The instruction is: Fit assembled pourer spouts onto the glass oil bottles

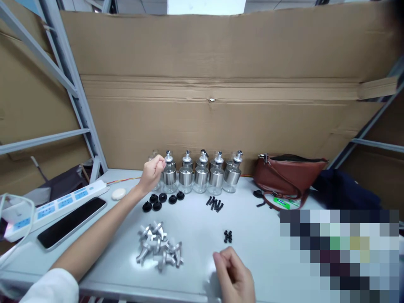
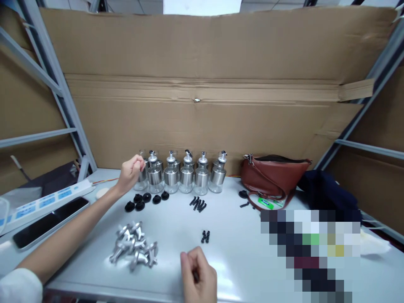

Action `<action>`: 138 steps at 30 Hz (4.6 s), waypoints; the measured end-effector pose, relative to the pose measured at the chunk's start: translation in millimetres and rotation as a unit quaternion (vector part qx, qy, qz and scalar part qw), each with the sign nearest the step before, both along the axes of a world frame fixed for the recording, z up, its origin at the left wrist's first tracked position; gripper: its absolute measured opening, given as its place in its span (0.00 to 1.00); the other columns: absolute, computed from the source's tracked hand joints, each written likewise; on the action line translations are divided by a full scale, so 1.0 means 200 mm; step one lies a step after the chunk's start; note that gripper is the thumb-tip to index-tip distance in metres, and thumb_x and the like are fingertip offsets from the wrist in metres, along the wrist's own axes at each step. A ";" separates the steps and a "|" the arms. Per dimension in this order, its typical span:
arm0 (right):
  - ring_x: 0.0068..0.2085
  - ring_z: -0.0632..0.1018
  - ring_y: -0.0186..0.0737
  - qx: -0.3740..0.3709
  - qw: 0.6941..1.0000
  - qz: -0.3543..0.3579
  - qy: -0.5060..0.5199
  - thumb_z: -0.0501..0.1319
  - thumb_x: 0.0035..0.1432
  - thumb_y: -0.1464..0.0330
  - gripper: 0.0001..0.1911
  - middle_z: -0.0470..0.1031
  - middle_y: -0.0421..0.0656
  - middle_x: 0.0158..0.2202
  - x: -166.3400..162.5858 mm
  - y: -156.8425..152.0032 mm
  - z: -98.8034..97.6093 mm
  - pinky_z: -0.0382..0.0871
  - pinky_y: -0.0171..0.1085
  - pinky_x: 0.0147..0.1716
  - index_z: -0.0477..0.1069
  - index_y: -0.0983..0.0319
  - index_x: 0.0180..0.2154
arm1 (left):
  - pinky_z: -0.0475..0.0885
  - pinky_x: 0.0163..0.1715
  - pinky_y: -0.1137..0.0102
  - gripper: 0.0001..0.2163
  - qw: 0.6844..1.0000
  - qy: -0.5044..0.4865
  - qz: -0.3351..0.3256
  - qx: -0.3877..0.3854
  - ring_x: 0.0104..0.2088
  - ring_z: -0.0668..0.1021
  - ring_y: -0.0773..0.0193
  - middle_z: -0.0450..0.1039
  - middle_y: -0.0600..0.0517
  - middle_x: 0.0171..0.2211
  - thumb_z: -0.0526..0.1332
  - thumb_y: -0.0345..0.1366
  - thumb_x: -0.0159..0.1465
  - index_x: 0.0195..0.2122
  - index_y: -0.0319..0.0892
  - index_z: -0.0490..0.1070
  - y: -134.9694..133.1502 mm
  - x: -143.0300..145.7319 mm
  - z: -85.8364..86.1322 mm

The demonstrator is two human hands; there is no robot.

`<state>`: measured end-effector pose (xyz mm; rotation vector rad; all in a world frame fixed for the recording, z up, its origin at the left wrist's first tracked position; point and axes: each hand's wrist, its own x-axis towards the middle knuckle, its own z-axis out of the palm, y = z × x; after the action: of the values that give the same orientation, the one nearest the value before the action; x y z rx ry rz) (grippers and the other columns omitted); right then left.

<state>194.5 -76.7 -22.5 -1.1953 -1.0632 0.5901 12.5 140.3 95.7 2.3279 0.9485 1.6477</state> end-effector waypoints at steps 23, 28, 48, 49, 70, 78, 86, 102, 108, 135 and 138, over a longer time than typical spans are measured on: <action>0.31 0.76 0.41 -0.025 0.903 0.049 -0.427 0.63 0.54 0.71 0.05 0.73 0.42 0.33 -0.11 0.05 0.07 0.68 0.36 0.30 0.69 0.60 0.34 | 0.58 0.23 0.69 0.11 0.943 0.275 -0.095 0.159 0.19 0.60 0.64 0.59 0.55 0.17 0.44 0.25 0.60 0.23 0.44 0.56 -0.33 -0.07 -0.23; 0.27 0.75 0.36 -0.007 0.948 0.022 -0.316 0.57 0.60 0.68 0.04 0.73 0.40 0.27 -0.09 0.02 0.08 0.67 0.33 0.28 0.69 0.60 0.33 | 0.56 0.22 0.68 0.15 0.929 0.271 -0.139 0.210 0.20 0.61 0.63 0.61 0.54 0.17 0.43 0.24 0.63 0.21 0.44 0.54 -0.40 -0.07 -0.23; 0.39 0.78 0.38 0.096 0.977 -0.001 -0.190 0.50 0.65 0.74 0.17 0.77 0.48 0.39 -0.05 -0.01 0.07 0.73 0.34 0.37 0.71 0.61 0.51 | 0.68 0.30 0.68 0.14 0.895 0.314 -0.245 0.202 0.31 0.76 0.61 0.76 0.45 0.36 0.54 0.45 0.65 0.46 0.41 0.65 -0.54 -0.01 -0.24; 0.39 0.78 0.38 0.095 0.978 0.002 -0.186 0.50 0.65 0.74 0.17 0.77 0.48 0.40 -0.05 -0.01 0.07 0.73 0.34 0.37 0.71 0.60 0.51 | 0.68 0.31 0.68 0.14 0.891 0.320 -0.247 0.205 0.32 0.77 0.61 0.77 0.44 0.36 0.55 0.44 0.65 0.47 0.40 0.64 -0.55 0.00 -0.24; 0.35 0.65 0.45 -0.036 0.853 -0.209 -0.477 0.56 0.62 0.65 0.13 0.68 0.47 0.32 0.21 -0.03 0.04 0.58 0.42 0.34 0.78 0.59 0.43 | 0.74 0.25 0.75 0.09 0.903 0.272 -0.280 0.179 0.26 0.76 0.67 0.71 0.49 0.30 0.48 0.38 0.69 0.45 0.38 0.59 -0.79 0.19 -0.43; 0.36 0.65 0.46 -0.048 0.845 -0.206 -0.490 0.59 0.59 0.68 0.10 0.67 0.47 0.33 0.18 -0.02 0.02 0.59 0.42 0.34 0.78 0.62 0.39 | 0.65 0.18 0.76 0.09 0.914 0.255 -0.296 0.113 0.21 0.68 0.69 0.65 0.54 0.27 0.50 0.41 0.67 0.44 0.42 0.56 -0.79 0.16 -0.45; 0.36 0.65 0.46 -0.044 0.858 -0.177 -0.481 0.60 0.57 0.72 0.07 0.67 0.47 0.33 0.20 -0.02 0.02 0.62 0.42 0.35 0.77 0.61 0.36 | 0.67 0.19 0.78 0.12 0.917 0.238 -0.316 0.039 0.22 0.68 0.72 0.64 0.53 0.33 0.54 0.35 0.64 0.47 0.43 0.54 -0.77 0.15 -0.47; 0.31 0.72 0.39 -0.025 0.973 -0.093 -0.209 0.62 0.56 0.68 0.04 0.74 0.42 0.30 0.19 -0.03 0.04 0.67 0.38 0.31 0.74 0.61 0.31 | 0.74 0.27 0.73 0.15 0.913 0.260 -0.314 -0.022 0.28 0.72 0.68 0.63 0.48 0.40 0.52 0.32 0.64 0.50 0.44 0.51 -0.77 0.16 -0.45; 0.37 0.79 0.40 -0.001 0.998 -0.028 0.061 0.66 0.50 0.69 0.03 0.80 0.43 0.34 0.07 -0.05 0.09 0.73 0.36 0.37 0.79 0.59 0.30 | 0.74 0.30 0.71 0.15 0.920 0.246 -0.306 0.003 0.32 0.72 0.66 0.61 0.48 0.40 0.51 0.31 0.64 0.51 0.44 0.50 -0.77 0.16 -0.45; 0.45 0.74 0.46 -0.043 0.922 0.291 0.252 0.59 0.58 0.55 0.16 0.73 0.48 0.43 0.08 -0.05 0.12 0.69 0.43 0.44 0.76 0.60 0.37 | 0.74 0.40 0.63 0.22 0.921 0.245 -0.287 0.095 0.44 0.73 0.58 0.67 0.41 0.45 0.48 0.25 0.63 0.58 0.40 0.47 -0.79 0.16 -0.44; 0.44 0.76 0.46 -0.040 0.915 0.283 0.285 0.59 0.58 0.54 0.15 0.75 0.48 0.43 0.08 -0.04 0.11 0.71 0.44 0.43 0.74 0.59 0.37 | 0.74 0.39 0.64 0.23 0.923 0.241 -0.277 0.115 0.46 0.74 0.58 0.67 0.40 0.48 0.50 0.28 0.65 0.59 0.41 0.43 -0.78 0.16 -0.41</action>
<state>210.9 -84.4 -0.7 -0.6896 -0.8685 1.3543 44.1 -14.8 14.7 2.8647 0.0910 1.0238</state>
